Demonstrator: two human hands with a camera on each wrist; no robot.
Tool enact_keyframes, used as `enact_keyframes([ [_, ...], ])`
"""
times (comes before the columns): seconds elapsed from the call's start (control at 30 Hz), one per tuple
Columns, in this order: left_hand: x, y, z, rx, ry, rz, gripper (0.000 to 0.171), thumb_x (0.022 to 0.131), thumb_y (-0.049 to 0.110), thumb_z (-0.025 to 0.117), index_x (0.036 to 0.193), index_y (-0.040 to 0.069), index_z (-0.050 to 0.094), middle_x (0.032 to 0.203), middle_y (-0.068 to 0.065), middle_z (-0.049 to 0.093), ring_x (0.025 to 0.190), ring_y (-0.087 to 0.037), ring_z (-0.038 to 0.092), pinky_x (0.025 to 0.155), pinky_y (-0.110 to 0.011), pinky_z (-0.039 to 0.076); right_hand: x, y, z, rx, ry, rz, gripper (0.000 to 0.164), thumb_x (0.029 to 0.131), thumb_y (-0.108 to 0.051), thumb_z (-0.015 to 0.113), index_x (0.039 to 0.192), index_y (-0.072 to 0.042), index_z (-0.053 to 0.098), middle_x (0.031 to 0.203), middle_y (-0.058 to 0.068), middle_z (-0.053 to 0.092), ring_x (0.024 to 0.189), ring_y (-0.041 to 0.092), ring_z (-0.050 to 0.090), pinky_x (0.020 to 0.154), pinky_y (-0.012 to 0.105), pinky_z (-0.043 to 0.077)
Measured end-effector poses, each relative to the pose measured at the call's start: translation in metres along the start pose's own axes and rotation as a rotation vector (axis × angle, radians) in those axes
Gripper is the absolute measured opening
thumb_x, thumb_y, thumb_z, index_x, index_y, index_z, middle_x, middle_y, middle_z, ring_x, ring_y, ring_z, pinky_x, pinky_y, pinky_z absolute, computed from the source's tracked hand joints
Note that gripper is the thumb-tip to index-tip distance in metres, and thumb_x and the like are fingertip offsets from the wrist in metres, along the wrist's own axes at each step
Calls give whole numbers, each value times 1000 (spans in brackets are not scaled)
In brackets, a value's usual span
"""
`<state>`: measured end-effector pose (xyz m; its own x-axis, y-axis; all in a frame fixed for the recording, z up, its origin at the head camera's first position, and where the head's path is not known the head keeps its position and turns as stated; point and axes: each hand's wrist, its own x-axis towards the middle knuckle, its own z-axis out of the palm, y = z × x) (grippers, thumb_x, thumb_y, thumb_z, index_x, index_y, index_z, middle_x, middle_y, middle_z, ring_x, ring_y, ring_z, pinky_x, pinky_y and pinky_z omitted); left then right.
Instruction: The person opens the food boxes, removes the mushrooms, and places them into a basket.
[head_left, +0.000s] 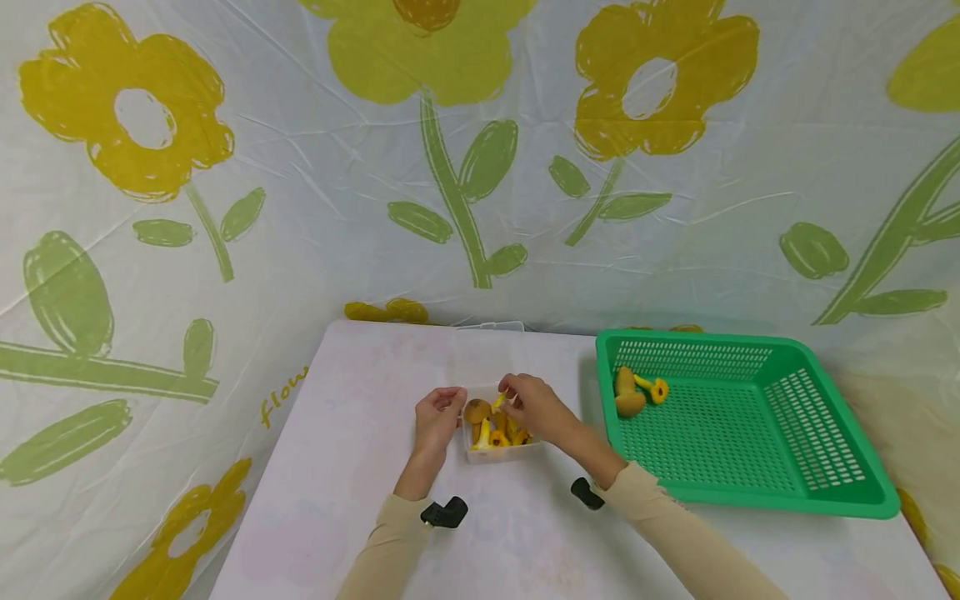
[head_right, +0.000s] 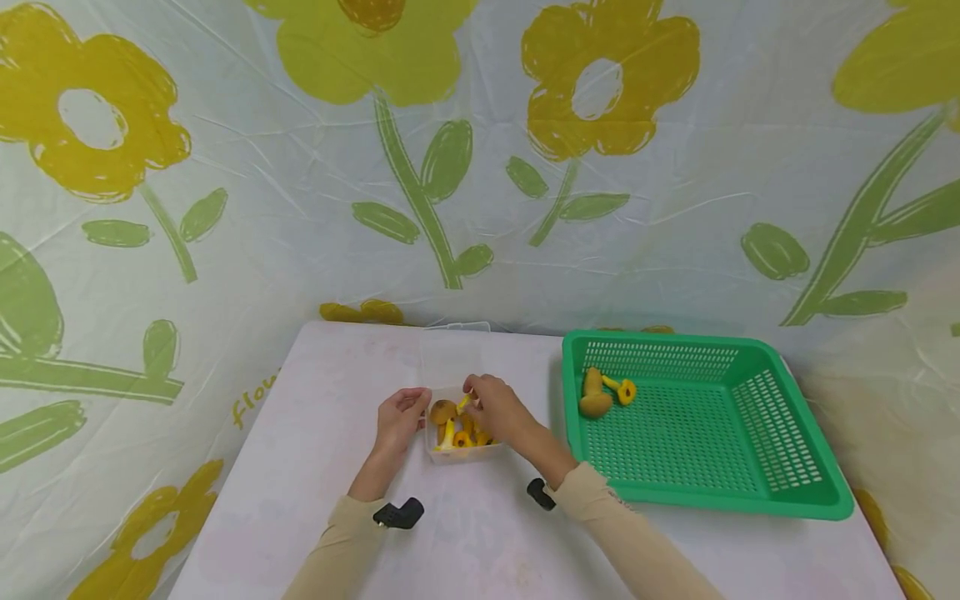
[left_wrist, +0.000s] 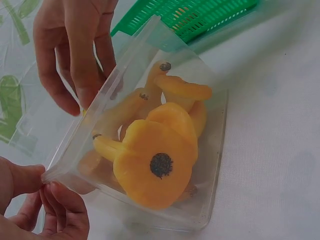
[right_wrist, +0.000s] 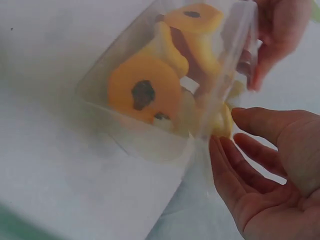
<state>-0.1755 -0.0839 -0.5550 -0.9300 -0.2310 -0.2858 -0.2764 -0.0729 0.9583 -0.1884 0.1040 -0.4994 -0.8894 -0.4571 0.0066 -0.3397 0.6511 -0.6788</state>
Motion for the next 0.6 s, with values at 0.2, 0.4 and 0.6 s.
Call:
enact_keyframes([
  [0.2,1,-1,0,1,3,6,23,98,16,72,109,-4,68,91,-9,66,75,-15,55,59,-20,50,0,-1,16,-150,38,7,27,91,0,75,115,1,64,102,17,68,89,28,68,83,39,60],
  [0.4,1,-1,0,0,4,2,22,98,16,72,110,-2,69,93,-8,67,77,-14,55,60,-20,50,-4,-2,25,-236,94,-67,40,87,7,77,119,-1,55,102,23,70,89,35,70,83,44,60],
  [0.6,0,0,-1,-31,-18,24,26,98,14,71,112,-8,67,97,-19,69,71,-13,54,56,-20,49,-4,-5,22,-142,104,-21,33,86,6,78,111,-1,58,95,17,70,82,27,65,77,40,61],
])
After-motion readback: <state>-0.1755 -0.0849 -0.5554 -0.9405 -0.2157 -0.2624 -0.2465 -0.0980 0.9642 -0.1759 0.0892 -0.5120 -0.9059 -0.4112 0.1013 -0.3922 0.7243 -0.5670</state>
